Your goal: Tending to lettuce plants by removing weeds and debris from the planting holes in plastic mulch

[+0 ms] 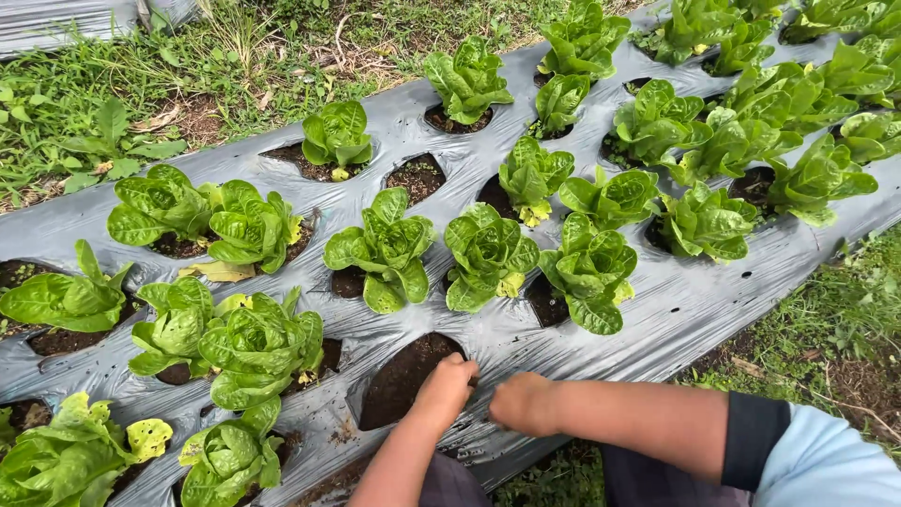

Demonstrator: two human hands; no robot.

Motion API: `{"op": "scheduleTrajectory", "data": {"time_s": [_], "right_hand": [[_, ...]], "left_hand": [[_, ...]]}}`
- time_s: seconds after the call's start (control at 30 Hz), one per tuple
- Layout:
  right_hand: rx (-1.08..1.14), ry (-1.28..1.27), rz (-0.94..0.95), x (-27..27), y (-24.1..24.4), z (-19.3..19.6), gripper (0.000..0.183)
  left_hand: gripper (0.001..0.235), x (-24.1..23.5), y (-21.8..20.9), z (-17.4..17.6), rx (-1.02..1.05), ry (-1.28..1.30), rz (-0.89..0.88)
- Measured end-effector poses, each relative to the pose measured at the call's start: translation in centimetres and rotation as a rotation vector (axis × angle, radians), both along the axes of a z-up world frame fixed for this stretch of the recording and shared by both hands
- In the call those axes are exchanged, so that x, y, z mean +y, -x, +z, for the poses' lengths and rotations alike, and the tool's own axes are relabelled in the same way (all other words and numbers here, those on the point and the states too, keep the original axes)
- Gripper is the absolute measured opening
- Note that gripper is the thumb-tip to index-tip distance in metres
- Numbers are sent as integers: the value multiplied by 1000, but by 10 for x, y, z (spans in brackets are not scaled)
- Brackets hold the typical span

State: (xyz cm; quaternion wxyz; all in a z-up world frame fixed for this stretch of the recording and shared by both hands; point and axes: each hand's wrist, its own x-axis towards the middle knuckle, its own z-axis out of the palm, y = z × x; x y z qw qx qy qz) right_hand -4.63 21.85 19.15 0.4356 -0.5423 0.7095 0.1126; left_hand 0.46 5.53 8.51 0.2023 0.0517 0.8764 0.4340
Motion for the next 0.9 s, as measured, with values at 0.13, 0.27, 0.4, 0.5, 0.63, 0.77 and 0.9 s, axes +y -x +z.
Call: {"op": "scheduleTrajectory", "data": {"time_s": [0.13, 0.27, 0.4, 0.5, 0.63, 0.77, 0.9], "right_hand": [[16, -93, -105, 39, 13, 20, 19], [58, 126, -395, 105, 54, 58, 14], [117, 284, -828, 200, 131, 58, 11], [231, 372, -1317, 252, 185, 17, 19], [252, 604, -1604, 297, 266, -91, 47], [601, 706, -1582, 301, 330, -160, 58], [630, 1064, -1378, 304, 376, -211, 31]], "left_hand": [[25, 24, -13, -4, 229, 415, -72], [17, 57, -31, -5, -188, 106, -213], [29, 87, -18, 24, -494, 177, -402], [30, 104, -2, -10, -254, 322, -259], [60, 123, 34, 14, -458, 435, -209], [79, 140, 57, 22, -626, 521, -208], [79, 151, 68, -11, -640, 617, -254]]}}
